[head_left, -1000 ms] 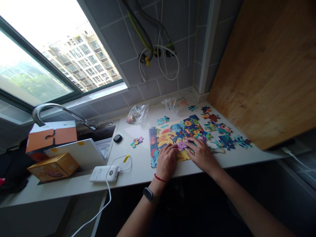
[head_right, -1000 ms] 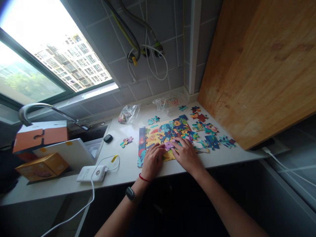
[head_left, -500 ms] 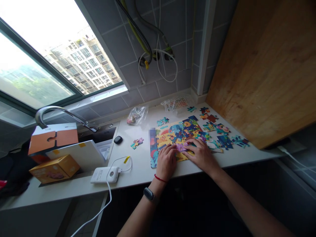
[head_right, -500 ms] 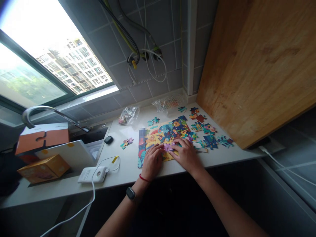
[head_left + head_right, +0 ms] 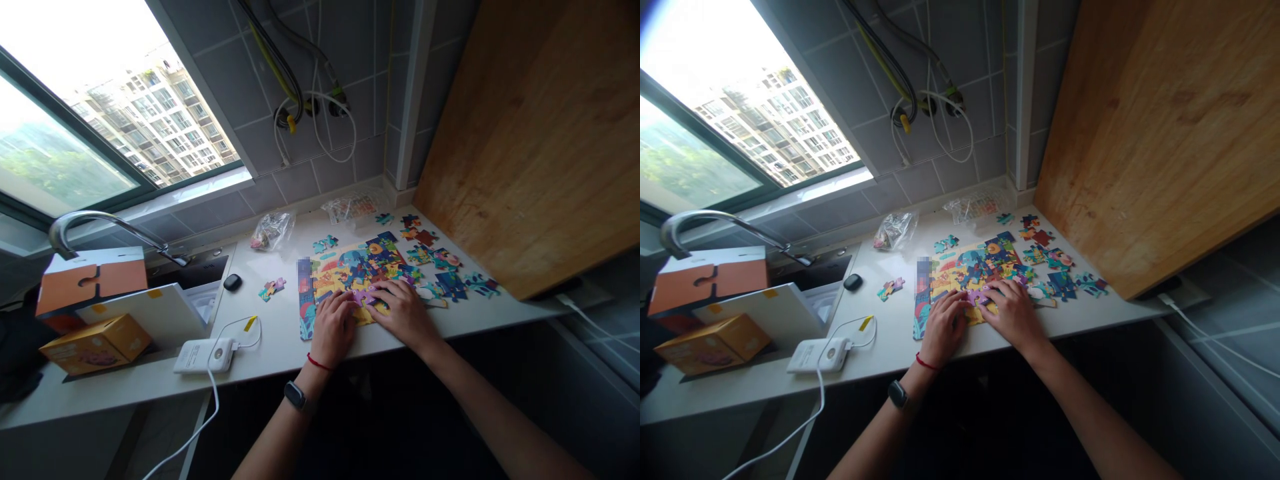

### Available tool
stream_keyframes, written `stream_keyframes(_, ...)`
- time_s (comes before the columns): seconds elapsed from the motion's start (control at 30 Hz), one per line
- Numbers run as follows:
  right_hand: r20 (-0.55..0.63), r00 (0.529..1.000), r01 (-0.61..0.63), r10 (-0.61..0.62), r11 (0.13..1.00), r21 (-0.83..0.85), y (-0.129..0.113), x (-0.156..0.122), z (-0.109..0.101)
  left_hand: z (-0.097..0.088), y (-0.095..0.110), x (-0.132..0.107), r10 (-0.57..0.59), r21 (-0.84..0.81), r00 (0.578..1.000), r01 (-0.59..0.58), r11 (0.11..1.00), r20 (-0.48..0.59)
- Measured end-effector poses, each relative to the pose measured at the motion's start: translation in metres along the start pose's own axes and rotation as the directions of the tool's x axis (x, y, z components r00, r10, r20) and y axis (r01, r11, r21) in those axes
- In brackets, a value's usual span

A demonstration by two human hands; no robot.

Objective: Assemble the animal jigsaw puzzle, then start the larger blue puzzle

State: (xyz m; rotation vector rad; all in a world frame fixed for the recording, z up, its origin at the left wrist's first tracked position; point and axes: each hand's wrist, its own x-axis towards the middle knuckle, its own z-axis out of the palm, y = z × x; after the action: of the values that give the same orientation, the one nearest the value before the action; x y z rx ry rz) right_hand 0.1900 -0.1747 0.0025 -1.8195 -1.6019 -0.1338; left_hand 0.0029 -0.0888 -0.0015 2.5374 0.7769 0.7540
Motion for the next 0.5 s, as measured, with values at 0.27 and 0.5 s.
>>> stream_keyframes(0.27,0.074,0.993,0.081,-0.088,0.992,0.096,0.0051,-0.0027,0.0063,0.0007,0.0,0.0001,0.011,0.01,1.0,-0.011,1.0,-0.006)
stream_keyframes(0.5,0.082,0.99,0.103,-0.114,0.987,0.127,0.0058,-0.0023,0.003,0.0004,0.0004,0.0003,0.02,0.011,1.0,-0.02,1.0,-0.004)
